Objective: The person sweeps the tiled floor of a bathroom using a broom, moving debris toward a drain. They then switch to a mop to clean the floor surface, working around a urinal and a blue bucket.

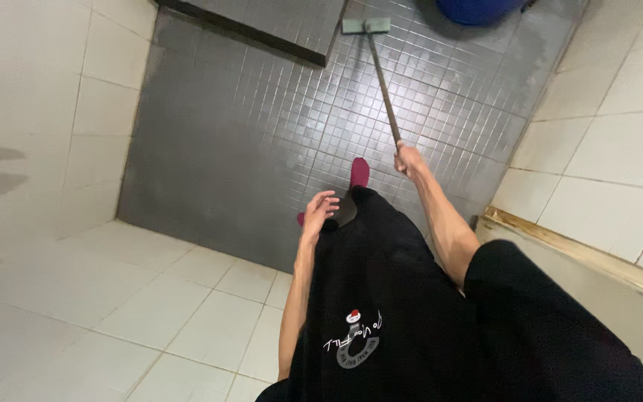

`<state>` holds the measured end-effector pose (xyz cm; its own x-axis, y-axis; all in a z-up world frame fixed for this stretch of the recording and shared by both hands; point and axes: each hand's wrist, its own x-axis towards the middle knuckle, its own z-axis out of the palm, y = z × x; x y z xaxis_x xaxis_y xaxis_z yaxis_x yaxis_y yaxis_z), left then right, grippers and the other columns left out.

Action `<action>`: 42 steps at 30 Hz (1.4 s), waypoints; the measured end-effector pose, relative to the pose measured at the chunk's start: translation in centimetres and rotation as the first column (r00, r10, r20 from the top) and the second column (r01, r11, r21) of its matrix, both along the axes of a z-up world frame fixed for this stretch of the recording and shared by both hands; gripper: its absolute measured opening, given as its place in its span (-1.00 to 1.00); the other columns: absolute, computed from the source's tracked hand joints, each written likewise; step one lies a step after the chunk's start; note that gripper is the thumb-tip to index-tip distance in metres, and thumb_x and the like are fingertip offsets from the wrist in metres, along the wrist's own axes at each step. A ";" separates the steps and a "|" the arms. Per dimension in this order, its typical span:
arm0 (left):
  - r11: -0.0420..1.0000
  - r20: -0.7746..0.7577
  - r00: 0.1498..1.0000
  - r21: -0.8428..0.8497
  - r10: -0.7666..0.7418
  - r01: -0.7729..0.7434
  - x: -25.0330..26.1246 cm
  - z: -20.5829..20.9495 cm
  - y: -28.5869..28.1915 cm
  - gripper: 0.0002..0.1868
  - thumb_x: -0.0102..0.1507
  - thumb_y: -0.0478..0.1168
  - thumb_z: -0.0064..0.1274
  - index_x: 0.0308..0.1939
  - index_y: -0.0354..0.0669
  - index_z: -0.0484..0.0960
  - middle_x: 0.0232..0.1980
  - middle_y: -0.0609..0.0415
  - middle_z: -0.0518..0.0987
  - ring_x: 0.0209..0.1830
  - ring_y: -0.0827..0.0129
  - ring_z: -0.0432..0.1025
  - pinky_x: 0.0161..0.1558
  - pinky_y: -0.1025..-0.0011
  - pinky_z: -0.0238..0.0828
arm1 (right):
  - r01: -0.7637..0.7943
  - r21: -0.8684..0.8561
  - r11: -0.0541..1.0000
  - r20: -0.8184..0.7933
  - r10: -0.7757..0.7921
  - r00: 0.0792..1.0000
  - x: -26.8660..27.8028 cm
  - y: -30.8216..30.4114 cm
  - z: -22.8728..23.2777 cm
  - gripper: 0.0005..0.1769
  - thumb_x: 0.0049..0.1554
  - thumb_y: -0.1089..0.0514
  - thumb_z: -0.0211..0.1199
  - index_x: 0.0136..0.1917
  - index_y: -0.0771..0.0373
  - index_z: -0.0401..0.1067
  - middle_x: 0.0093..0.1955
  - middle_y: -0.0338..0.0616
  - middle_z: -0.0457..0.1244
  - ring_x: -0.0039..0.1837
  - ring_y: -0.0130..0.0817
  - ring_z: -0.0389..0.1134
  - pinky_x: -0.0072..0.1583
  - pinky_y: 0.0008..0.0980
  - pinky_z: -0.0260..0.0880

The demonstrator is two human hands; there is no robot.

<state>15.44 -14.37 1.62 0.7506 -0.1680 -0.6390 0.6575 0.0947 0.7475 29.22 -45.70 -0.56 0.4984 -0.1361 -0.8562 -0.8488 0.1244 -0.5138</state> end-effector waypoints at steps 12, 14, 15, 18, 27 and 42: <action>0.988 -0.023 0.988 -0.001 -0.151 0.151 0.4 -1.2 -0.5 -0.66 0.42 -0.22 -0.21 0.23 -0.09 0.55 0.07 0.04 0.67 -0.06 0.40 0.57 -0.05 0.44 0.45 | 0.073 -0.045 0.996 -0.077 -0.076 0.994 -15.6 -0.9 2.9 -0.42 0.37 -0.21 -0.03 -0.27 0.29 0.29 -0.49 -0.22 0.11 -0.51 -0.46 0.05 -0.45 -0.40 0.04; 0.985 -0.040 0.984 0.006 -0.172 0.172 0.3 -1.1 -0.6 -0.66 0.43 -0.22 -0.20 0.23 -0.10 0.55 0.06 0.04 0.67 -0.05 0.39 0.57 -0.05 0.44 0.45 | 0.083 -0.088 0.993 -0.102 -0.092 0.990 -16.8 -1.1 3.1 -0.41 0.36 -0.21 -0.02 -0.27 0.31 0.31 -0.49 -0.22 0.11 -0.50 -0.47 0.06 -0.44 -0.41 0.05; 0.983 -0.048 0.982 0.011 -0.183 0.184 0.4 -1.1 -0.8 -0.67 0.43 -0.22 -0.20 0.23 -0.11 0.55 0.06 0.03 0.67 -0.05 0.39 0.57 -0.05 0.43 0.45 | 0.089 -0.107 0.990 -0.113 -0.101 0.988 -17.2 -1.3 3.1 -0.40 0.36 -0.21 -0.02 -0.27 0.31 0.32 -0.49 -0.22 0.12 -0.49 -0.47 0.07 -0.44 -0.41 0.05; 0.976 -0.050 0.975 0.004 -0.215 0.216 0.4 -0.8 -1.2 -0.66 0.43 -0.22 -0.20 0.23 -0.11 0.55 0.07 0.03 0.66 -0.04 0.39 0.56 -0.05 0.43 0.45 | 0.234 -0.019 0.972 -0.072 -0.235 0.969 -18.3 -2.3 3.3 -0.42 0.38 -0.19 -0.04 -0.27 0.29 0.29 -0.49 -0.26 0.04 -0.50 -0.47 -0.01 -0.44 -0.39 -0.06; 0.959 -0.075 0.957 0.003 -0.282 0.283 0.8 -1.0 -2.7 -0.68 0.43 -0.23 -0.20 0.21 -0.10 0.55 0.06 0.03 0.66 -0.06 0.39 0.55 -0.05 0.42 0.44 | 0.371 -0.005 0.929 0.013 -0.371 0.929 -17.1 -7.5 3.0 -0.38 0.40 -0.21 -0.06 -0.30 0.30 0.27 -0.51 -0.25 0.05 -0.51 -0.45 -0.01 -0.44 -0.39 -0.05; 0.948 -0.114 0.943 0.014 -0.314 0.317 4.1 -1.4 -7.1 -0.69 0.43 -0.21 -0.17 0.21 -0.11 0.55 0.06 0.05 0.66 -0.08 0.40 0.54 -0.08 0.43 0.40 | 0.636 0.202 0.745 -0.051 -0.640 0.766 -9.5 -19.5 -2.3 -0.46 0.43 -0.17 -0.12 -0.27 0.19 0.20 -0.45 -0.29 0.06 -0.50 -0.54 -0.02 -0.48 -0.51 -0.11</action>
